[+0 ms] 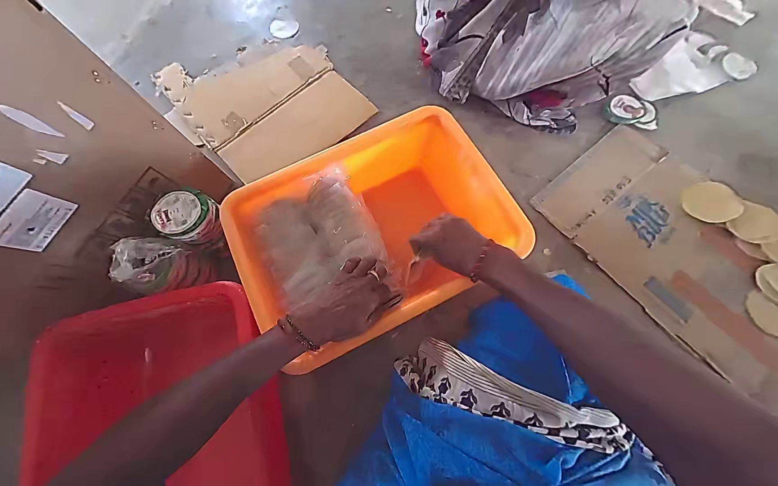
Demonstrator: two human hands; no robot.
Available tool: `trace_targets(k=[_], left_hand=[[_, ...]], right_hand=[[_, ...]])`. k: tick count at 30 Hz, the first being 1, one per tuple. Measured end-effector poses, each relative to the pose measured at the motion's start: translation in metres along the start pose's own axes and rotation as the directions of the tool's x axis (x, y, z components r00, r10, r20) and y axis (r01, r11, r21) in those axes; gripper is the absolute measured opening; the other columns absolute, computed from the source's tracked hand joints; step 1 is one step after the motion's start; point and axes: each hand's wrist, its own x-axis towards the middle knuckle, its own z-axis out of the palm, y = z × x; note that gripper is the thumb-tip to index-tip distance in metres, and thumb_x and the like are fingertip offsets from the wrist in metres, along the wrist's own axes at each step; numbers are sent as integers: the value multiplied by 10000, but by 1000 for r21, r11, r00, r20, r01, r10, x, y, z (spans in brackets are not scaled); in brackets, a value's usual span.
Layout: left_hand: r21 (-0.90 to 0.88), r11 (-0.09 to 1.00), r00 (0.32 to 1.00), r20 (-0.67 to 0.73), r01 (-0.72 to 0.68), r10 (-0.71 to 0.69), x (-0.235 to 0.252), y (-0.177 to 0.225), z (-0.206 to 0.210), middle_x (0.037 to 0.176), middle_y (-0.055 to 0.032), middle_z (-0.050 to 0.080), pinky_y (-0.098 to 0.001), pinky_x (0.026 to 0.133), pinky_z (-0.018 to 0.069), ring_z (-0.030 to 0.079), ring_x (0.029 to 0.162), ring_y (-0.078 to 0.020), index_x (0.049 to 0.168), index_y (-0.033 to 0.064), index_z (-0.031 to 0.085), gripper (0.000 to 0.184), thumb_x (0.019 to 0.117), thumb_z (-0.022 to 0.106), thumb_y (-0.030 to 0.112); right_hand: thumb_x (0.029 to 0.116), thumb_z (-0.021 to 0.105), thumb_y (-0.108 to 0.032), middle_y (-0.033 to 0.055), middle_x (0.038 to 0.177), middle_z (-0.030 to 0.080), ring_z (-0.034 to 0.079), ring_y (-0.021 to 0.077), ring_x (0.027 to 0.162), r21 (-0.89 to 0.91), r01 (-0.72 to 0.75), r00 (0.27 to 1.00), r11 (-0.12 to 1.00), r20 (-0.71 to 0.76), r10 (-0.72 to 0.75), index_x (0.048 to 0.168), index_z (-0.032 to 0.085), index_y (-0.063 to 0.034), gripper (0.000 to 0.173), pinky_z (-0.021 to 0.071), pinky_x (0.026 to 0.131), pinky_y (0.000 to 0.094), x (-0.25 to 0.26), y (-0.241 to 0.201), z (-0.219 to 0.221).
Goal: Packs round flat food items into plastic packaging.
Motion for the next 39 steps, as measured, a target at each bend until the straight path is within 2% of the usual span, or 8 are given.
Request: trace_targets(k=[4,8,12,20,26,34,37,39], left_hand=[[-52,994,995,40,98,-96,1,-2,-1,1130,-117,673,-539,1087,365,532,1261,-345,1011,107,711,488,1042,405,486],[-18,980,970,146,199,-194,8,4,-11,1146,-135,660,-549,1066,380,539,1247,-349,1000,69,704,420,1016,533,452],[-78,970,967,137,228,-216,11,9,-18,1086,-140,683,-544,1020,411,570,1203,-353,931,62,714,453,1019,449,419],[-75,968,966,120,239,-229,11,3,-14,1090,-157,684,-588,981,449,573,1206,-392,979,41,718,372,924,680,407],[-33,967,967,49,253,-251,7,13,-10,1081,-149,689,-591,935,450,598,1163,-380,976,57,724,358,999,558,373],[-45,976,971,128,211,-204,3,-8,-11,1156,-142,683,-612,999,439,569,1233,-388,1136,58,707,452,868,727,422],[-15,971,970,-42,237,-237,2,0,5,1081,-147,712,-564,1009,463,621,1182,-368,1029,48,740,480,989,552,489],[-72,962,948,-163,264,-272,0,3,14,995,-148,723,-550,1001,469,640,1142,-372,944,46,754,347,947,667,382]], right_hand=[[934,674,-28,216,872,713,710,442,820,137,-202,965,970,-139,221,982,716,-13,66,542,703,646,-26,2,-38],[929,736,-148,165,932,734,725,353,870,319,-264,886,910,-293,360,1051,714,-64,150,551,774,626,-51,1,-54],[897,709,-130,40,913,721,676,75,820,445,-157,867,882,-366,339,1016,702,-66,135,567,786,290,-74,-20,-63],[799,743,22,146,965,688,695,274,850,314,24,941,949,-328,85,976,747,-18,182,595,733,420,-70,-52,-39],[808,746,-87,95,830,706,672,309,821,139,64,939,988,-343,-12,891,771,-75,88,548,677,427,-57,-61,-18],[791,776,-8,116,848,705,682,310,831,168,22,962,985,-272,25,899,756,-49,117,570,711,433,-59,-56,-14],[787,776,-6,120,844,699,684,310,828,175,17,966,984,-258,29,906,754,-46,127,571,712,432,-62,-55,-15],[791,784,-13,129,857,700,692,313,834,195,19,966,981,-256,32,913,761,-44,128,580,716,438,-61,-57,-13]])
